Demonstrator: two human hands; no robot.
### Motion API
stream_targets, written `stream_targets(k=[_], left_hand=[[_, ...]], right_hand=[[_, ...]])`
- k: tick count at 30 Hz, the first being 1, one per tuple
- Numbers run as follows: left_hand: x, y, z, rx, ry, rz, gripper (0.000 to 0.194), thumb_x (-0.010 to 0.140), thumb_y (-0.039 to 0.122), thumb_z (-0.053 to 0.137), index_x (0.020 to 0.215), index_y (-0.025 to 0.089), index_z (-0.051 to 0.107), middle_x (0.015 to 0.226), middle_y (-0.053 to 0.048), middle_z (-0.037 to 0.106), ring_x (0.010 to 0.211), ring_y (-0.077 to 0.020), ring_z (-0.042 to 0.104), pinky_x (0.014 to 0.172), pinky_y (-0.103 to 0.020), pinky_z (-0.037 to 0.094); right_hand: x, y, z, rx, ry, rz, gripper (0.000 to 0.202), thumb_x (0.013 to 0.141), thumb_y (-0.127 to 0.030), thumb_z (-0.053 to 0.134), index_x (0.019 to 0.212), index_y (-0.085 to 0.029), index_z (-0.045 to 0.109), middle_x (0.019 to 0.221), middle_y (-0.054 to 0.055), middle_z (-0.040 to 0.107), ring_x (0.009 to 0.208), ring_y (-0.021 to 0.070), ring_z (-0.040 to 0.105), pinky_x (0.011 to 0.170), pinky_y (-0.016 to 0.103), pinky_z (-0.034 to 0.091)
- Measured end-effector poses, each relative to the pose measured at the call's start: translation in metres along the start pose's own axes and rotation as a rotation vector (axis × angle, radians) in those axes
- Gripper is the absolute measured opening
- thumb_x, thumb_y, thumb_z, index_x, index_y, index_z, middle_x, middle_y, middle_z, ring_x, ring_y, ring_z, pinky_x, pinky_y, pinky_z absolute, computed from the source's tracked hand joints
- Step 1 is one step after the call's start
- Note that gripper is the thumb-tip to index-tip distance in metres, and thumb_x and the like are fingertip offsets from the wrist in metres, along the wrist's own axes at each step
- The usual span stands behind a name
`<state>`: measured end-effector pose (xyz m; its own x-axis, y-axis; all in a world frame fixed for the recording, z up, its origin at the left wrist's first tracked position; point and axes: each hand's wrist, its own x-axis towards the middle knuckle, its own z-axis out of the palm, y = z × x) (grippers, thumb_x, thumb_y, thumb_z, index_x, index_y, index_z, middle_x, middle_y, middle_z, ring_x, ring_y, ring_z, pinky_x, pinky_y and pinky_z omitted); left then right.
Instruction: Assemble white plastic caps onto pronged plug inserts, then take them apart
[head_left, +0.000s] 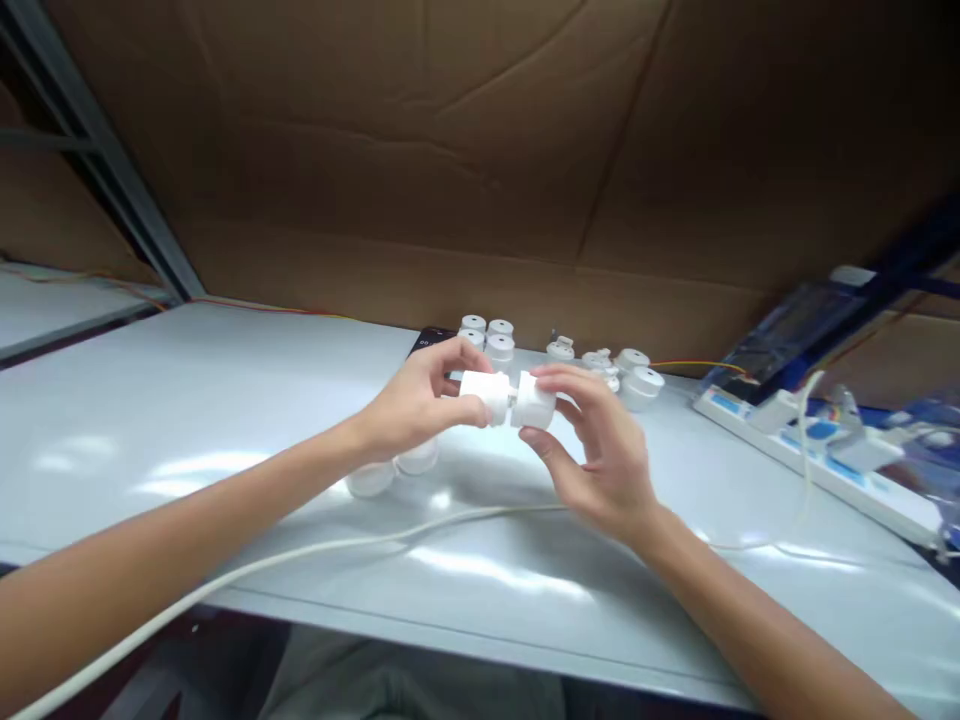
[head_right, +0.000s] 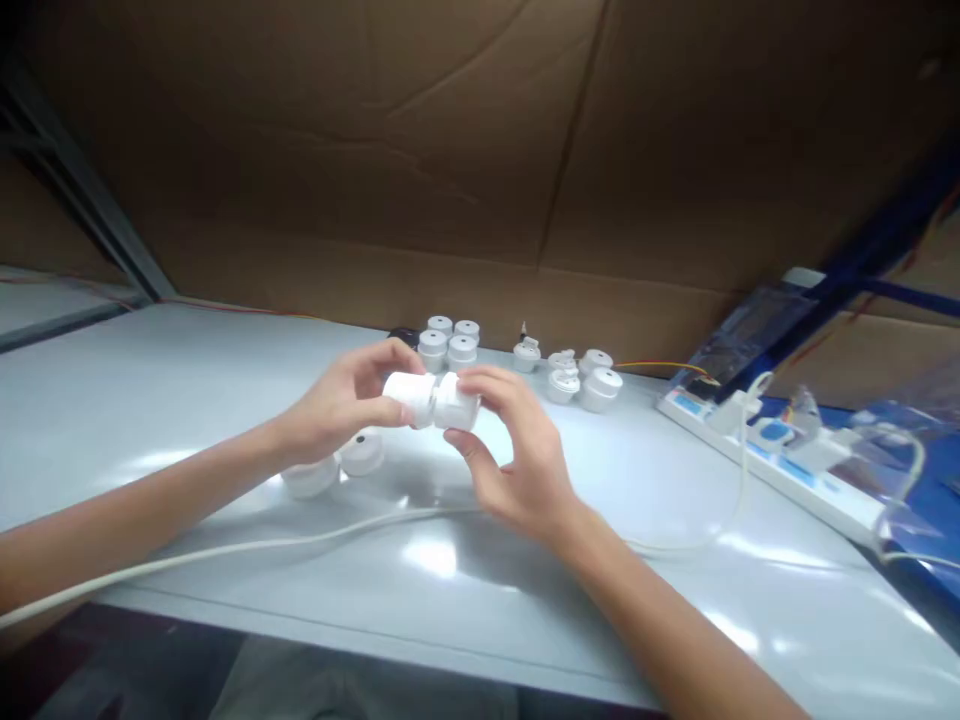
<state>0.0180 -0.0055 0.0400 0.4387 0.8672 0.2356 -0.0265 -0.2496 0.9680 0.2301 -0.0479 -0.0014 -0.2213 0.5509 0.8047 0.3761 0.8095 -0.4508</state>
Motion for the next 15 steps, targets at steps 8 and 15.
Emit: stream_targets(k=[8, 15], left_hand=[[-0.0018, 0.0025, 0.0011, 0.014, -0.035, 0.030, 0.032, 0.063, 0.020, 0.080, 0.088, 0.017, 0.061, 0.088, 0.002, 0.063, 0.070, -0.0114, 0.061, 0.060, -0.024, 0.047], [-0.0024, 0.0022, 0.0005, 0.013, -0.045, 0.033, 0.034, 0.063, 0.020, 0.081, 0.091, 0.017, 0.063, 0.087, 0.002, 0.063, 0.072, -0.0119, 0.061, 0.062, -0.024, 0.049]], right_hand=[[-0.0021, -0.0018, -0.0001, 0.022, -0.039, 0.014, 0.046, 0.090, -0.011, 0.071, 0.130, -0.030, 0.059, 0.130, 0.011, 0.064, 0.126, 0.0289, 0.061, 0.102, 0.050, 0.058], [-0.0019, -0.0042, 0.0022, 0.037, -0.027, 0.006, 0.044, 0.091, -0.011, 0.069, 0.130, -0.028, 0.058, 0.131, 0.013, 0.064, 0.127, 0.0292, 0.062, 0.100, 0.048, 0.061]])
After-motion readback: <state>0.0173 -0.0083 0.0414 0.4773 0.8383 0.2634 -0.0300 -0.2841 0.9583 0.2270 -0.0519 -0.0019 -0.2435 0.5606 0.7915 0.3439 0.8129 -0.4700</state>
